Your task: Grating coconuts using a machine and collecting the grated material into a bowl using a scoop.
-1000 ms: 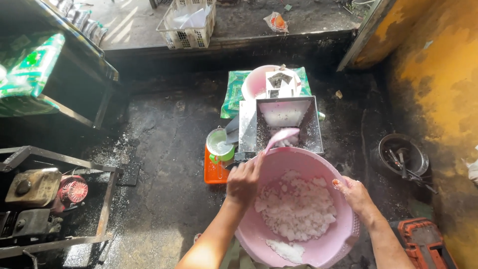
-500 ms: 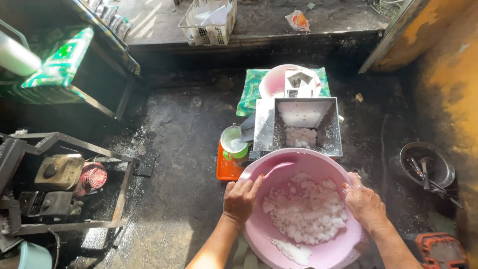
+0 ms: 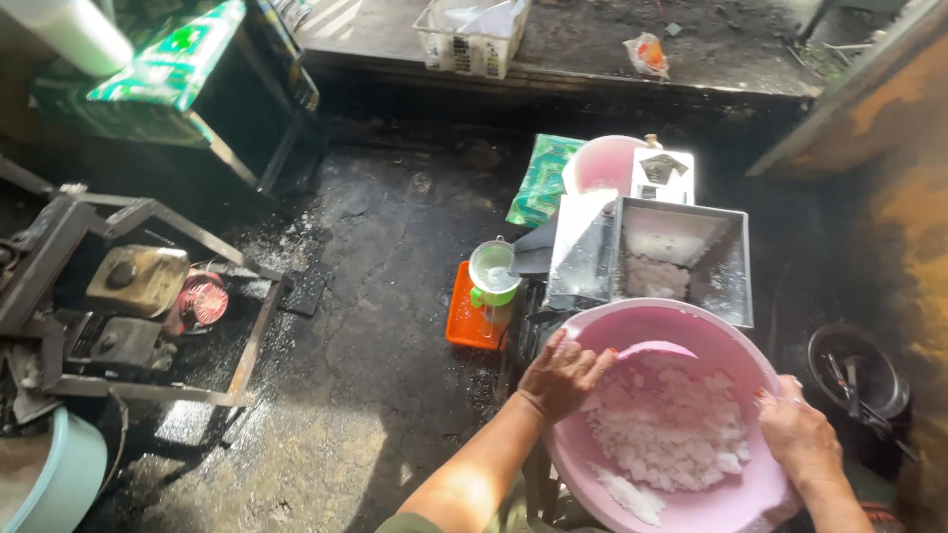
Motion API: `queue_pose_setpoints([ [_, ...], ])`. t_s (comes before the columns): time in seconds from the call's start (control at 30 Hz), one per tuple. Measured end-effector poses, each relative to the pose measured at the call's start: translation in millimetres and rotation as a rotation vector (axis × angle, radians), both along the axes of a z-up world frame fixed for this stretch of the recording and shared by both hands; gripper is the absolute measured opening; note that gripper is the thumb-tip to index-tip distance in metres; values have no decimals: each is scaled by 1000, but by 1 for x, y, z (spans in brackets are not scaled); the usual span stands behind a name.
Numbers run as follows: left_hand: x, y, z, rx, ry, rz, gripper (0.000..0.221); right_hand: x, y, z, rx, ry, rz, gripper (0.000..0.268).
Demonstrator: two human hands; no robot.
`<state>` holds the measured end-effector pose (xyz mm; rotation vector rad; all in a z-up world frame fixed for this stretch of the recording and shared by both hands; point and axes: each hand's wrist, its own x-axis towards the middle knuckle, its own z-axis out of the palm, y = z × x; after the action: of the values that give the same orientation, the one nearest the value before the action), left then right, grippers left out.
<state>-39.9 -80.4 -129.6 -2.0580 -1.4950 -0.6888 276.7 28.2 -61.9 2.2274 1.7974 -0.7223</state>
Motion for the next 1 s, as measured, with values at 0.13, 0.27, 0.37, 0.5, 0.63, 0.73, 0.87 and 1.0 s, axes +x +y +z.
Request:
queue_pose_setpoints([
  [0.13, 2, 1, 11, -3, -114, -57, 30, 1, -4, -1, 22, -31, 9, 44],
  [0.27, 5, 7, 14, 10, -172, -55, 23, 6, -1, -9, 68, -41, 33, 45],
  [0.37, 9, 10, 6, -1, -198, -54, 23, 11, -2, -13, 85, -69, 45, 45],
  [0.5, 11, 12, 8, -19, -218, -54, 13, 10, -3, -10, 85, -77, 36, 49],
  [0.63, 11, 14, 8, -41, -219, -70, 17, 7, -7, -3, 80, -53, 2, 49],
  [0.73, 9, 15, 11, -45, -205, -80, 18, 1, -8, 5, 61, -47, -28, 49],
  [0.87, 7, 13, 17, -102, -227, -108, 21, -5, -10, 13, 21, -42, -60, 48],
  [1.0, 6, 12, 18, -130, -203, -112, 17, -6, -11, 11, 24, -37, -75, 44],
])
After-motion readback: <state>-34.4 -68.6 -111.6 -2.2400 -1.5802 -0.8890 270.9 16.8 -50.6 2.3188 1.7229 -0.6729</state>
